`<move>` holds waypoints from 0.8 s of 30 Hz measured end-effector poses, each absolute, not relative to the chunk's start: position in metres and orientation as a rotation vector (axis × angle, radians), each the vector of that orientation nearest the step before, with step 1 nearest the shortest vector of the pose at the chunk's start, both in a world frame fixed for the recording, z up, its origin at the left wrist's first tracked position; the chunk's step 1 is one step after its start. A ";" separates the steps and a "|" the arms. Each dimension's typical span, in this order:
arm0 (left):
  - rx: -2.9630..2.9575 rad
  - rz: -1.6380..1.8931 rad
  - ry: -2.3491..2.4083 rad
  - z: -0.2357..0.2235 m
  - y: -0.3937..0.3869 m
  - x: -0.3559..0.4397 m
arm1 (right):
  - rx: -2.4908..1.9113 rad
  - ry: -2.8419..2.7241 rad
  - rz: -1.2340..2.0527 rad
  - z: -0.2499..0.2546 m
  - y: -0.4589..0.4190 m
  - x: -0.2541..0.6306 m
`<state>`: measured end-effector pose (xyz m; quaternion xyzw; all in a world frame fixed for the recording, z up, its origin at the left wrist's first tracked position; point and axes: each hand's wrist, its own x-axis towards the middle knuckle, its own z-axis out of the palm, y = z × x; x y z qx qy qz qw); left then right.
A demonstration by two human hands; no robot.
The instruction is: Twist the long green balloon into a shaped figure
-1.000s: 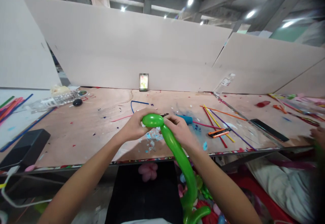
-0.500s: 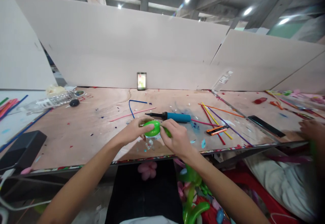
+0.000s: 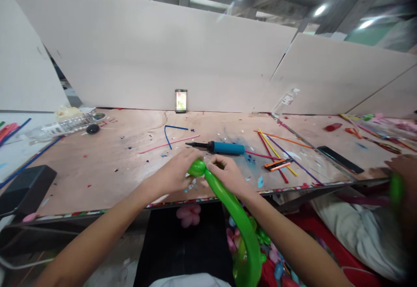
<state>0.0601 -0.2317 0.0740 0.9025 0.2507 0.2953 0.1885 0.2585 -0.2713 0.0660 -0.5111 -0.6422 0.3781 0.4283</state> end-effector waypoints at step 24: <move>2.509 0.651 0.333 0.043 -0.189 0.067 | -0.867 -0.606 2.614 0.038 -0.262 0.268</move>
